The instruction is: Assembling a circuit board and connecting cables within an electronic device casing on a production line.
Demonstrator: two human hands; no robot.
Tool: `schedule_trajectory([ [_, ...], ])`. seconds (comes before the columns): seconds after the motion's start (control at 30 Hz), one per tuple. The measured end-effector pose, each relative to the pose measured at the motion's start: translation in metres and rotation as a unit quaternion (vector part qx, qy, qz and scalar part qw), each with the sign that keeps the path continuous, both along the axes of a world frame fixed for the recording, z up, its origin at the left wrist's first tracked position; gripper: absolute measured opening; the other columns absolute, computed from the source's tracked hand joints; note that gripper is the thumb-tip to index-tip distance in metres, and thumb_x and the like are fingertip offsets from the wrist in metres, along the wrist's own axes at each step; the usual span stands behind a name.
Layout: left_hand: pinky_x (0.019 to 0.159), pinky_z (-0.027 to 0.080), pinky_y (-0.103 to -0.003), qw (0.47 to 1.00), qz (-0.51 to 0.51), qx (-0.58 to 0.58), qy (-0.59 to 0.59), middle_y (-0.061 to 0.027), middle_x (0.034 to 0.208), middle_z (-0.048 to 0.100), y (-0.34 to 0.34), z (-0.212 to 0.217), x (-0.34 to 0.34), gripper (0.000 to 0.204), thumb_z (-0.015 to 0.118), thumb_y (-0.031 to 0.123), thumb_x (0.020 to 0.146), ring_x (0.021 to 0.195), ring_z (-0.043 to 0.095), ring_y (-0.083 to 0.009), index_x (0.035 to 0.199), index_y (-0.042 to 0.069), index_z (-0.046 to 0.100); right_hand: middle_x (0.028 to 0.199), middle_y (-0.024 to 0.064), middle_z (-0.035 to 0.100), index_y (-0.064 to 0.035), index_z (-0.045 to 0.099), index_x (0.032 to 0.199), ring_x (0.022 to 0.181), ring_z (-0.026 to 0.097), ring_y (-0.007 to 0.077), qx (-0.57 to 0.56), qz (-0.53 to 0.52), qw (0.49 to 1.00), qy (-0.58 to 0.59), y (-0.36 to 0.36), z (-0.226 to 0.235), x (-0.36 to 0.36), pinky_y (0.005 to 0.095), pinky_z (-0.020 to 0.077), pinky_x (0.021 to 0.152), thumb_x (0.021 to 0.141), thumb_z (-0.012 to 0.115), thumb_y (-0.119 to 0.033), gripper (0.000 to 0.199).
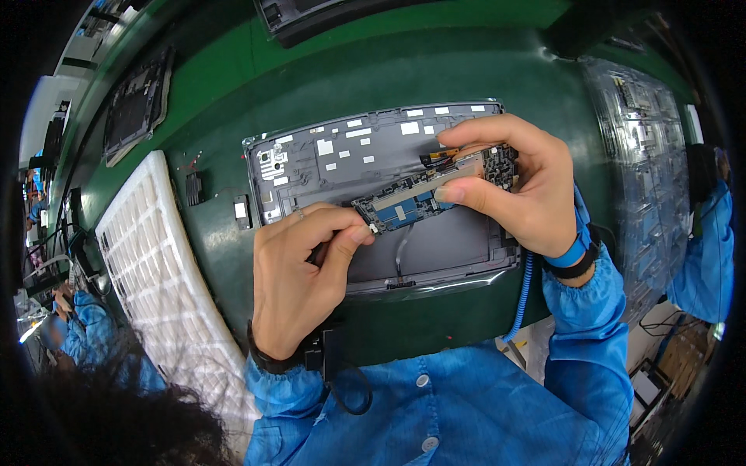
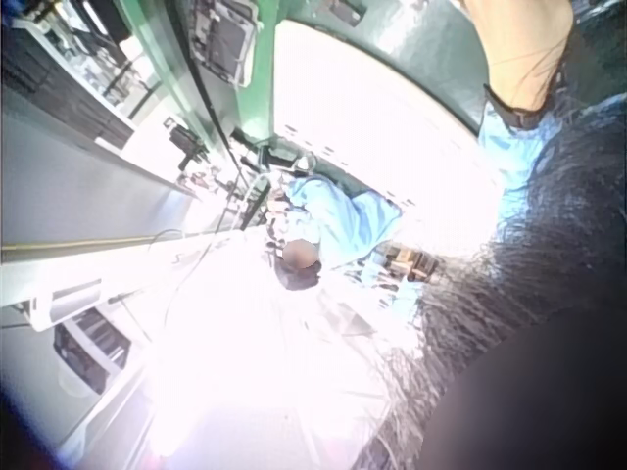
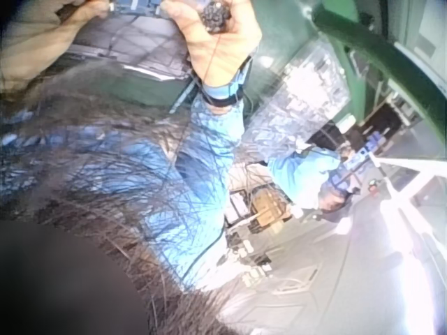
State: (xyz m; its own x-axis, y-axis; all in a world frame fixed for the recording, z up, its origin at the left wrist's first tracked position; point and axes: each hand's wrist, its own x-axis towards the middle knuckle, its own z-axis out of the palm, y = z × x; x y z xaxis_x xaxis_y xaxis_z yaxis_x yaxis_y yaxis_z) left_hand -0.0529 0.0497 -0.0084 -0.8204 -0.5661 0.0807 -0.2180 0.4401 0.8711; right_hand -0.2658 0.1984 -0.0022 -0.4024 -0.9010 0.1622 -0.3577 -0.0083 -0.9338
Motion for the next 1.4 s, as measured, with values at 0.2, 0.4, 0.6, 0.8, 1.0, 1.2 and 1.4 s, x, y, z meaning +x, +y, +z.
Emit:
schedule_trajectory([
  [0.2, 0.055, 0.045, -0.028, 1.000, 0.000, -0.010, 0.005, -0.0071, 0.076, 0.072, 0.000, -0.003, 0.001, 0.001, 0.071, 0.002, 0.088, 0.059, 0.064, -0.0167, 0.089, 0.001, 0.071, 0.104, 0.0098, 0.073, 0.0018, 0.067, 0.122, 0.095, 0.069, 0.0129, 0.024, -0.009, 1.000, -0.006, -0.001, 0.001, 0.002, 0.0261, 0.0534, 0.086, 0.081, 0.083, -0.001, 0.044],
  [0.4, 0.069, 0.050, -0.030, 0.991, 0.045, -0.127, 0.020, -0.0105, 0.097, 0.073, -0.002, 0.004, -0.006, 0.007, 0.074, 0.004, 0.086, 0.080, 0.068, -0.0206, 0.093, 0.002, 0.072, 0.101, 0.0087, 0.073, 0.0014, 0.066, 0.124, 0.091, 0.069, 0.0117, -0.005, -0.044, 0.999, -0.030, -0.003, -0.001, 0.006, 0.0241, 0.0535, 0.082, 0.083, 0.083, -0.003, 0.044],
  [0.6, 0.075, 0.050, -0.033, 0.989, -0.007, -0.148, 0.014, -0.0078, 0.087, 0.061, -0.011, 0.022, 0.012, 0.030, 0.087, -0.002, 0.070, 0.082, 0.061, -0.0230, 0.096, 0.005, 0.073, 0.099, 0.0056, 0.071, 0.0013, 0.063, 0.129, 0.086, 0.065, 0.0083, -0.018, -0.139, 0.986, -0.092, -0.007, -0.004, 0.006, 0.0225, 0.0521, 0.077, 0.087, 0.080, -0.005, 0.046],
  [0.8, 0.070, 0.047, -0.032, 0.985, 0.041, -0.170, -0.008, -0.0082, 0.092, 0.060, -0.016, 0.021, 0.014, 0.045, 0.095, 0.007, 0.059, 0.079, 0.057, -0.0214, 0.089, 0.004, 0.062, 0.102, 0.0061, 0.071, 0.0013, 0.062, 0.130, 0.091, 0.065, 0.0090, -0.039, -0.146, 0.986, -0.065, -0.006, -0.007, 0.005, 0.0234, 0.0519, 0.081, 0.088, 0.078, -0.005, 0.045],
  [1.0, 0.079, 0.047, -0.037, 0.980, 0.073, -0.168, -0.082, -0.0079, 0.099, 0.060, -0.017, 0.012, 0.012, 0.039, 0.090, 0.010, 0.068, 0.089, 0.056, -0.0258, 0.094, 0.003, 0.062, 0.102, 0.0058, 0.070, 0.0011, 0.062, 0.129, 0.089, 0.064, 0.0089, -0.077, -0.217, 0.970, -0.074, -0.006, -0.010, 0.004, 0.0226, 0.0512, 0.080, 0.089, 0.079, -0.009, 0.044],
  [1.2, 0.086, 0.042, -0.040, 0.972, 0.060, -0.189, -0.127, -0.0075, 0.102, 0.061, -0.014, 0.010, 0.012, 0.021, 0.083, 0.013, 0.078, 0.095, 0.056, -0.0296, 0.091, 0.006, 0.069, 0.104, 0.0064, 0.069, 0.0011, 0.062, 0.128, 0.089, 0.063, 0.0085, -0.094, -0.232, 0.964, -0.093, -0.005, -0.013, 0.003, 0.0216, 0.0505, 0.079, 0.090, 0.078, -0.009, 0.042],
  [1.4, 0.085, 0.040, -0.039, 0.972, 0.048, -0.197, -0.120, -0.0060, 0.102, 0.062, -0.010, 0.012, 0.008, 0.019, 0.082, 0.015, 0.080, 0.096, 0.058, -0.0283, 0.091, 0.008, 0.069, 0.106, 0.0070, 0.069, 0.0019, 0.062, 0.128, 0.092, 0.064, 0.0093, -0.100, -0.220, 0.965, -0.097, -0.006, -0.013, 0.004, 0.0225, 0.0509, 0.083, 0.091, 0.078, -0.008, 0.042],
])
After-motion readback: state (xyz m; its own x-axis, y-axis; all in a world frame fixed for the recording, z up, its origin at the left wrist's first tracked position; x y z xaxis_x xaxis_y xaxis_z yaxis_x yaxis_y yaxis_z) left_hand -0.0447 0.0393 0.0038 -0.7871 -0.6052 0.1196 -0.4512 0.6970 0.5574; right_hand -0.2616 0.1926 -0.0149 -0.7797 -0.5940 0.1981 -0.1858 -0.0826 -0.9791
